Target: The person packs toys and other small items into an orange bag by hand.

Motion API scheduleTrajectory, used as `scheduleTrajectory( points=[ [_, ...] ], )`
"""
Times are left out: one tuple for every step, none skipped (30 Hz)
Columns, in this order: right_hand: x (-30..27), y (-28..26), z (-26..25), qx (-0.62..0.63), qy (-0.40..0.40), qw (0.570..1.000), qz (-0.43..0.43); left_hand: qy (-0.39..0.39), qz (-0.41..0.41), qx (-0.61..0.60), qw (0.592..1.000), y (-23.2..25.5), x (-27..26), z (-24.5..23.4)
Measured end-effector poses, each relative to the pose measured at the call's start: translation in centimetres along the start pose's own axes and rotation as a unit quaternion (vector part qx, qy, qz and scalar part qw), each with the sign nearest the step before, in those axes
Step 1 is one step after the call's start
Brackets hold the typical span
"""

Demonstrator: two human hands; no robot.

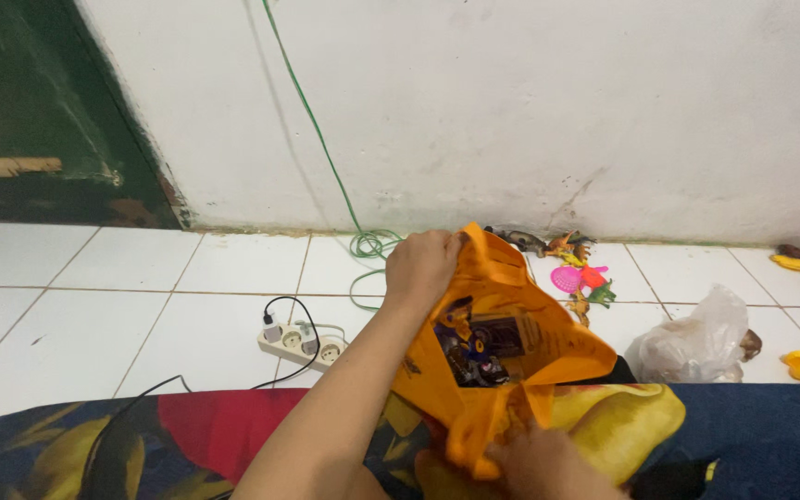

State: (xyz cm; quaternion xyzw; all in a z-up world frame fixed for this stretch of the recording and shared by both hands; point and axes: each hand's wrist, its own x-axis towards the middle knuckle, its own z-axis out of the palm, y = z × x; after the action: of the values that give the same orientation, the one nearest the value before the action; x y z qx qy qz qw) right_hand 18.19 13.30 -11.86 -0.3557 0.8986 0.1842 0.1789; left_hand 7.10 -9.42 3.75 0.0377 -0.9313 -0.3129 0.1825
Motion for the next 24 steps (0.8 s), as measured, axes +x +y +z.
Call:
scheduleTrajectory(
  points=[
    [-0.3, -0.2, -0.5, 0.0, -0.002, 1.0, 0.002, -0.001, 0.001, -0.002, 1.0, -0.4, 0.2, 0.3],
    [-0.6, -0.7, -1.3, 0.047, -0.03, 0.998, -0.01, 0.025, -0.009, -0.019, 0.999, -1.0, 0.6, 0.8],
    [-0.8, -0.7, -2.5, 0.095, -0.058, 0.994, -0.023, 0.052, -0.018, -0.035, 0.998, -1.8, 1.0, 1.3],
    [-1.1, -0.3, -3.8, 0.097, -0.059, 0.993, -0.017, 0.091, -0.042, -0.086, 0.991, -3.2, 1.4, 1.9],
    [-1.5, 0.2, -5.1, 0.162, 0.029, 0.986, -0.03, 0.129, -0.067, -0.137, 0.98, -4.9, 1.8, 2.3],
    [-1.9, 0.7, -6.3, 0.224, 0.117, 0.967, -0.04, 0.192, -0.045, -0.161, 0.967, -6.7, 2.0, 2.6],
    [-2.2, 1.2, -7.6, 0.283, 0.204, 0.936, -0.048, 0.254, -0.023, -0.184, 0.949, -8.4, 2.2, 2.9],
    [-2.3, 1.7, -8.8, 0.339, 0.288, 0.894, -0.056, 0.239, -0.02, -0.28, 0.93, -10.0, 1.8, 3.0],
    [-1.6, 2.2, -10.2, 0.48, 0.199, 0.852, -0.067, 0.222, -0.019, -0.373, 0.901, -10.9, 1.7, 3.1],
    [-0.8, 3.2, -11.7, 0.608, 0.105, 0.783, -0.076, 0.217, -0.021, -0.375, 0.901, -11.4, 1.7, 3.2],
    [-0.5, 4.9, -12.7, 0.625, 0.095, 0.762, -0.138, 0.168, -0.079, -0.445, 0.876, -11.8, 1.3, 3.0],
    [0.3, 6.8, -13.6, 0.64, 0.084, 0.737, -0.201, 0.118, -0.137, -0.508, 0.842, -12.0, 1.1, 2.8],
    [1.1, 9.0, -14.1, 0.643, 0.081, 0.735, -0.197, 0.114, -0.141, -0.508, 0.842, -11.8, 1.0, 3.0],
    [1.9, 11.8, -14.3, 0.669, 0.032, 0.702, -0.242, 0.084, -0.154, -0.467, 0.867, -11.6, 0.9, 3.1],
    [2.8, 14.9, -14.1, 0.692, -0.019, 0.664, -0.285, 0.053, -0.167, -0.425, 0.888, -11.5, 0.8, 3.3],
    [4.4, 18.1, -13.7, 0.693, -0.045, 0.681, -0.235, 0.025, -0.152, -0.4, 0.904, -11.2, 0.6, 3.9],
    [6.4, 21.3, -12.9, 0.691, -0.071, 0.696, -0.184, -0.003, -0.137, -0.374, 0.917, -10.5, 0.4, 4.9],
    [8.8, 24.4, -12.0, 0.692, -0.006, 0.71, -0.128, -0.048, -0.136, -0.347, 0.927, -9.9, 0.1, 5.8],
    [11.5, 27.2, -10.8, 0.688, 0.058, 0.72, -0.071, -0.093, -0.134, -0.319, 0.934, -9.3, -0.2, 6.7],
    [14.2, 30.0, -9.7, 0.651, 0.127, 0.746, 0.061, -0.082, -0.088, -0.289, 0.95, -8.5, -0.8, 7.6],
    [16.9, 32.3, -8.4, 0.598, 0.191, 0.754, 0.193, -0.071, -0.043, -0.258, 0.963, -7.7, -0.9, 8.3],
    [19.4, 34.2, -6.9, 0.598, 0.19, 0.755, 0.192, -0.074, -0.081, -0.271, 0.956, -6.9, -0.5, 9.1],
    [21.9, 35.8, -5.5, 0.528, 0.236, 0.776, 0.251, -0.077, -0.118, -0.283, 0.949, -6.4, -0.3, 9.8],
    [24.2, 36.9, -3.9, 0.454, 0.277, 0.789, 0.308, -0.08, -0.121, -0.282, 0.948, -6.3, 0.0, 10.2]
  ],
)
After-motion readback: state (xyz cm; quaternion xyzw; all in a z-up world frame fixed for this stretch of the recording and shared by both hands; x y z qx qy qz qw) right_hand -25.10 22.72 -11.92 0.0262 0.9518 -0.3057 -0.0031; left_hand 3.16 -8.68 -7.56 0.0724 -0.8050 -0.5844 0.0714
